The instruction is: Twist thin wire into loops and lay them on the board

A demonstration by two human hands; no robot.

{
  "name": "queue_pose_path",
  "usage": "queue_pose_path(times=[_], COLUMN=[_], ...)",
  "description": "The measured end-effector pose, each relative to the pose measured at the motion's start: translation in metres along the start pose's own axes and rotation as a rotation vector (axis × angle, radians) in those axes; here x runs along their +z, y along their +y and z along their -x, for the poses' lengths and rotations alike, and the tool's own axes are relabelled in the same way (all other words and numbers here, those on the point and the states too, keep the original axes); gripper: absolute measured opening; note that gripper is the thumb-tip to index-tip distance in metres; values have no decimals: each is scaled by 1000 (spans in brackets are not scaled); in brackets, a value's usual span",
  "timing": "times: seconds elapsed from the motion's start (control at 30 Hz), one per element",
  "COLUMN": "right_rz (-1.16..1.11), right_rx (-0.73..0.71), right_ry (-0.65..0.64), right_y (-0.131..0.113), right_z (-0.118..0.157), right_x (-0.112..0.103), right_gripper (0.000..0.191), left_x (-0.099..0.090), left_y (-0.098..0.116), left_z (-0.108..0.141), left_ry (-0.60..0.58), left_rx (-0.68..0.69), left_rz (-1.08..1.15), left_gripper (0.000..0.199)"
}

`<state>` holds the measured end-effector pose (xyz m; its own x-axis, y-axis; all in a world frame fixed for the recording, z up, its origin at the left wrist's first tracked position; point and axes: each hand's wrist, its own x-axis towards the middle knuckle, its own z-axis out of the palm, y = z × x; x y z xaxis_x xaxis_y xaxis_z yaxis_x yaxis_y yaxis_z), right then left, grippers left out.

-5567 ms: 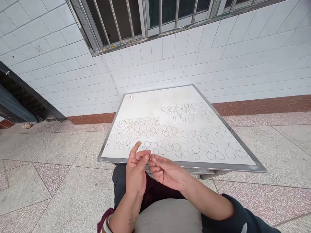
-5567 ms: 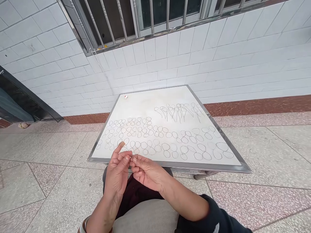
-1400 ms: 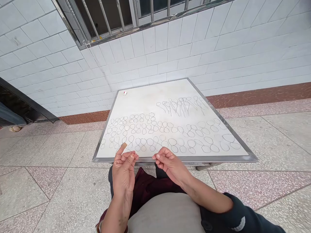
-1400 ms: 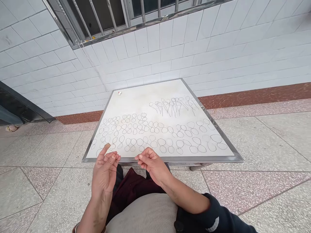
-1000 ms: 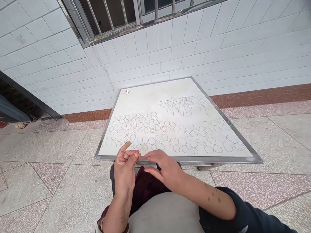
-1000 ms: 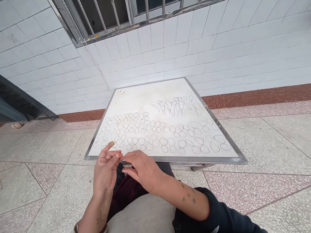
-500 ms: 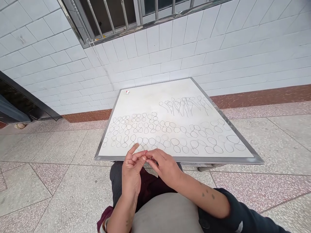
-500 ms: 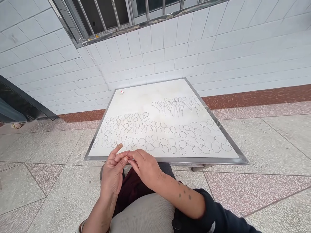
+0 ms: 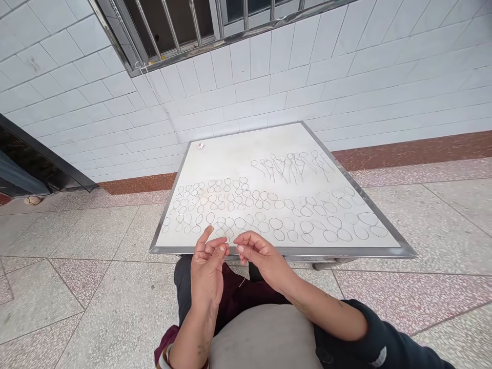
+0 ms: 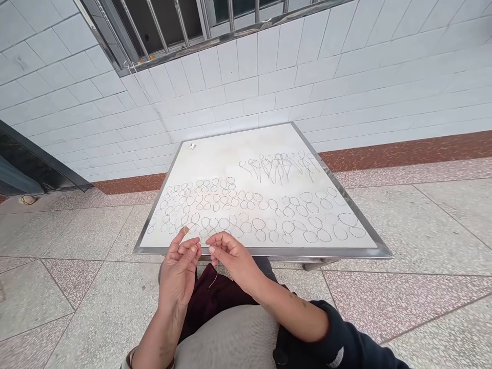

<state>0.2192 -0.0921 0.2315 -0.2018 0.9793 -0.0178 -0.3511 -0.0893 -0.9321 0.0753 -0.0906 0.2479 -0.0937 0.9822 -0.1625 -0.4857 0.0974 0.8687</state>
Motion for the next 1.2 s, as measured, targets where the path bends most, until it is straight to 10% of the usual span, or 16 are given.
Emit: queue_pose_path(times=[0.37,0.73,1.2], right_rz=[106,849,943], right_rx=[-88,-601,-673], right_ry=[68,173,151], right_y=[8,15,13], right_z=[1,5,3], right_x=[2,-3,-6], right_gripper=[16,25,29], left_x=[6,13,16], left_y=[-3,-4,-1], left_z=[11,15,12], left_ry=[-25,-24,-28], left_rx=[100,143,37], left_rz=[-185,-131,-62], left_gripper=[51,42,39])
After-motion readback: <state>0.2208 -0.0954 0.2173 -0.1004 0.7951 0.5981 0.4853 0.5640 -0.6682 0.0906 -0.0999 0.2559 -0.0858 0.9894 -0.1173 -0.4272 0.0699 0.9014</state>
